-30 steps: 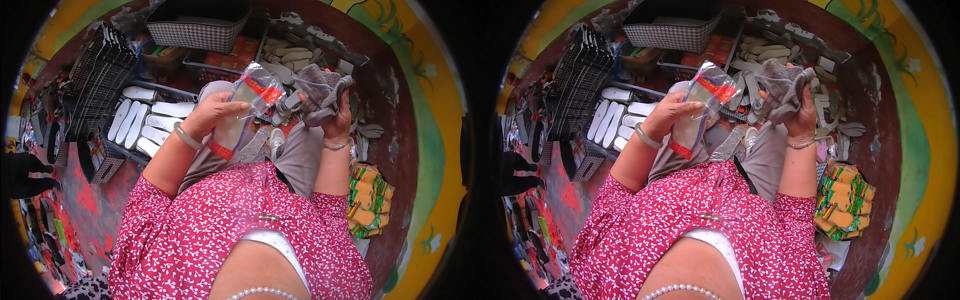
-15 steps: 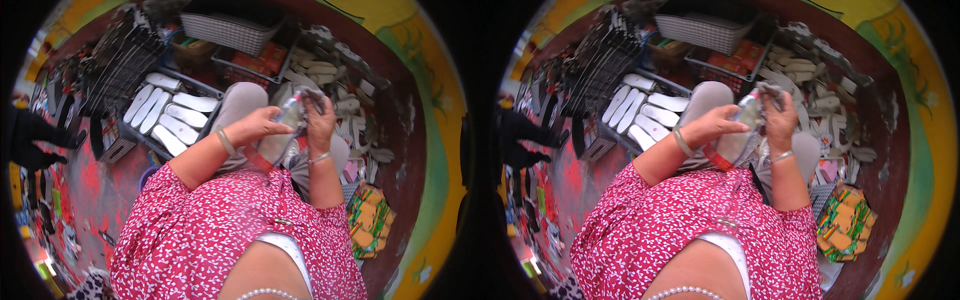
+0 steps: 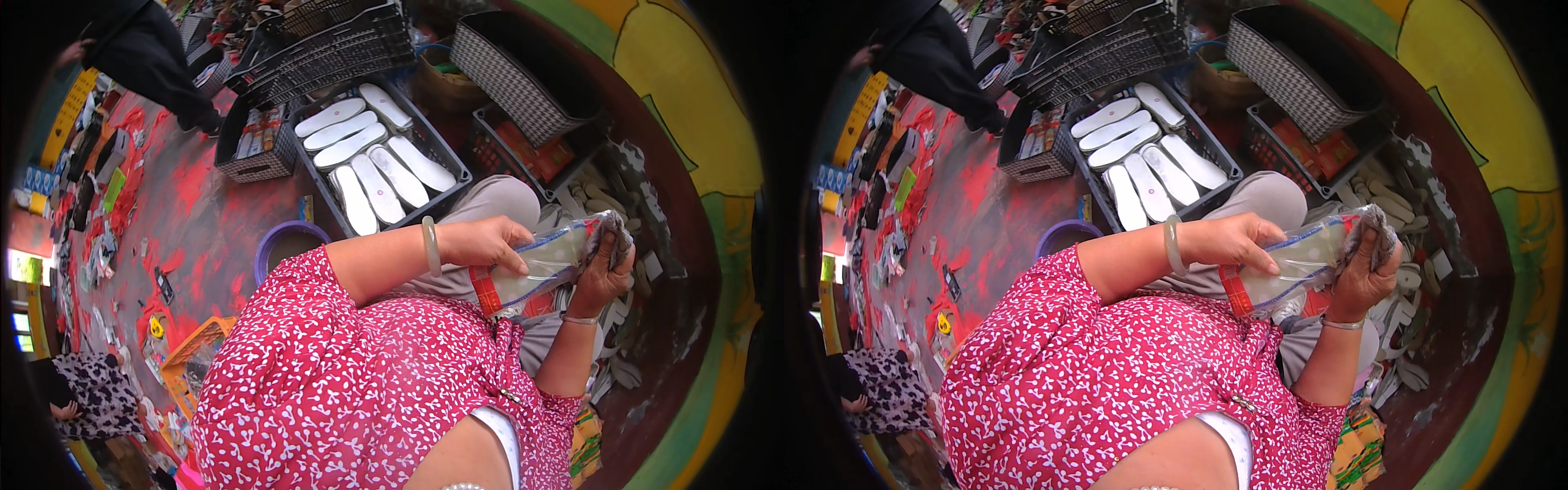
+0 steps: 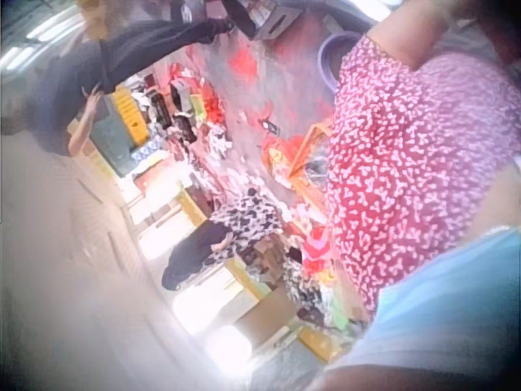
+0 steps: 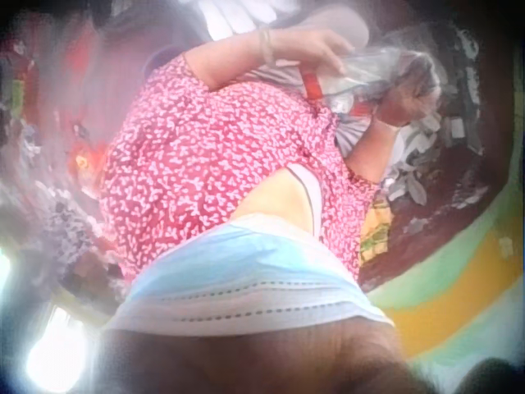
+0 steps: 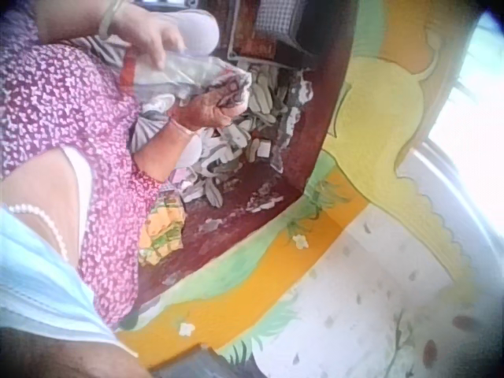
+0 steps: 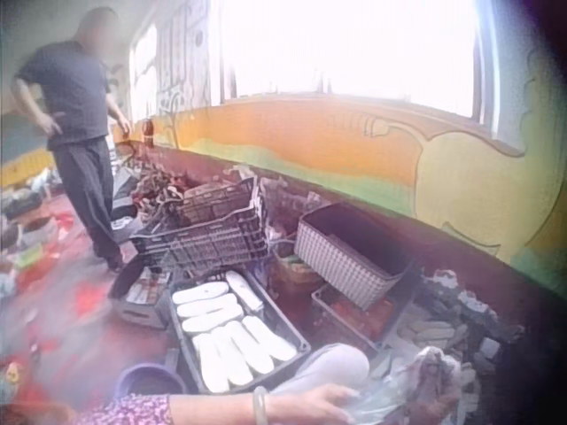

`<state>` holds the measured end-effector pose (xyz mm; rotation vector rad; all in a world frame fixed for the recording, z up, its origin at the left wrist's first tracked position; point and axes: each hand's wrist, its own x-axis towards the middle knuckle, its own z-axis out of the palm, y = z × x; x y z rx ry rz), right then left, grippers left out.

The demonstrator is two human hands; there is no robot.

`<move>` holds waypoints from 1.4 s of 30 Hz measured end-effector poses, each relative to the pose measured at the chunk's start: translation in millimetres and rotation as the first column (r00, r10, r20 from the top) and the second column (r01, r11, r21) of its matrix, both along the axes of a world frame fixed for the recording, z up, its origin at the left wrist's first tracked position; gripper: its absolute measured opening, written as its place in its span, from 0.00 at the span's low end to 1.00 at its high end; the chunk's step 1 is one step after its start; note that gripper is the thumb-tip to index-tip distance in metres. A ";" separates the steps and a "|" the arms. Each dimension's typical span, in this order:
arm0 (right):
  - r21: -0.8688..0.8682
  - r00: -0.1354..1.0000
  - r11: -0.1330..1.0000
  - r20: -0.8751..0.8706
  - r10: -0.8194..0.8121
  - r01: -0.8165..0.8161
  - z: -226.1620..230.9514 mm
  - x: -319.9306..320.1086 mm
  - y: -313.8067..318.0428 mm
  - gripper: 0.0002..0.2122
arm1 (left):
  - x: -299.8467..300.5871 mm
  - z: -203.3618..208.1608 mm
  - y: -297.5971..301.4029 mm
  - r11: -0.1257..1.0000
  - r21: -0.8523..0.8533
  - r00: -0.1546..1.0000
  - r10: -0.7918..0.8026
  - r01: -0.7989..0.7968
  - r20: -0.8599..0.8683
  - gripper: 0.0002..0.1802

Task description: The person picks up a packaged item and wipes it with a cloth, then picks up individual shoe insoles from a pile on the floor and places them into a black crate.

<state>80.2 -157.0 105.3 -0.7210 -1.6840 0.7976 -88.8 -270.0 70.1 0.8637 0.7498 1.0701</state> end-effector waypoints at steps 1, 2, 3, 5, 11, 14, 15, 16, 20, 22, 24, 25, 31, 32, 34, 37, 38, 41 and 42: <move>0.022 1.000 1.000 0.025 0.008 -0.008 1.6 -3.7 -1.6 0.07 | -4.7 -0.1 -3.7 1.000 0.001 1.000 0.021 -0.021 0.014 0.16; 0.015 1.000 1.000 0.008 0.025 -0.025 0.2 -8.7 -2.3 0.07 | -9.2 -1.4 -7.0 0.999 0.022 0.999 0.047 -0.047 0.007 0.16; 0.009 0.999 0.999 -0.006 0.032 -0.032 -1.0 -10.6 -2.4 0.07 | -11.5 -3.5 -8.2 0.997 0.043 0.998 0.063 -0.063 0.004 0.16; -0.002 0.999 0.999 -0.018 0.044 -0.044 -3.4 -15.1 -2.0 0.07 | -19.9 -4.2 -11.3 0.996 0.028 0.996 0.083 -0.082 -0.034 0.15; 0.088 0.998 0.994 0.024 0.066 -0.067 -12.2 -25.1 5.1 0.08 | -34.9 10.0 -21.9 0.990 -0.051 0.989 0.124 -0.128 -0.076 0.14; -0.049 0.994 0.993 -0.023 -0.106 0.105 -5.7 -9.9 17.4 0.09 | -33.8 1.2 -23.4 0.983 -0.062 0.985 0.172 -0.173 -0.021 0.14; -0.122 0.979 0.973 -0.027 -0.201 0.196 -2.2 -2.7 22.2 0.10 | -42.2 -3.9 -24.5 0.980 -0.122 0.987 0.157 -0.158 -0.015 0.15; 0.022 0.937 0.936 0.014 -0.350 0.350 -9.2 19.0 48.3 0.12 | -52.6 -7.7 -25.8 0.972 -0.180 0.989 0.149 -0.149 -0.016 0.16; -0.346 0.910 0.924 -0.310 -0.274 0.161 -7.6 64.8 74.9 0.14 | -69.1 -28.0 -28.5 0.928 -0.263 0.890 0.339 -0.264 0.305 0.18; -0.469 0.922 0.882 -0.318 -0.221 0.049 -11.7 69.8 64.8 0.16 | -73.2 -36.1 -27.4 0.914 -0.261 0.859 0.387 -0.310 0.336 0.20; -0.568 0.918 0.819 -0.363 -0.157 -0.084 -29.0 71.0 54.3 0.17 | -73.5 -38.8 -24.2 0.917 -0.219 0.831 0.395 -0.333 0.391 0.21; -0.618 0.935 0.780 -0.325 -0.144 -0.094 -37.5 69.8 50.4 0.19 | -73.2 -39.8 -23.3 0.915 -0.198 0.815 0.403 -0.351 0.417 0.22; -0.719 0.982 0.695 -0.134 -0.134 -0.003 -87.2 68.5 44.2 0.19 | -100.2 -71.5 -36.6 0.768 -0.259 0.710 0.640 -0.585 0.294 0.15; -0.753 0.979 0.658 -0.132 -0.155 0.003 -85.5 63.9 42.6 0.19 | -111.9 -80.5 -45.7 0.712 -0.259 0.660 0.702 -0.652 0.266 0.14; -0.741 0.967 0.671 -0.148 -0.206 0.030 -106.2 76.9 53.9 0.19 | -137.6 -102.6 -68.4 0.612 -0.293 0.563 0.790 -0.734 0.241 0.13; -0.833 0.974 0.546 -0.187 -0.125 -0.090 -120.5 87.9 69.2 0.19 | -179.0 -128.4 -120.1 0.374 -0.354 0.338 0.927 -0.857 0.161 0.13; -0.829 0.980 0.555 -0.164 -0.114 -0.074 -125.6 88.6 72.4 0.18 | -194.5 -137.9 -140.8 0.323 -0.323 0.282 0.945 -0.890 0.167 0.15; -0.810 0.991 0.586 -0.104 -0.081 -0.037 -135.2 101.2 83.5 0.19 | -251.8 -191.4 -202.3 0.062 -0.209 0.088 0.990 -0.976 -0.115 0.15; -0.829 0.991 0.557 -0.111 -0.074 -0.052 -126.0 91.8 75.7 0.19 | -269.2 -195.9 -227.5 -0.014 -0.113 0.037 0.900 -0.994 -0.435 0.15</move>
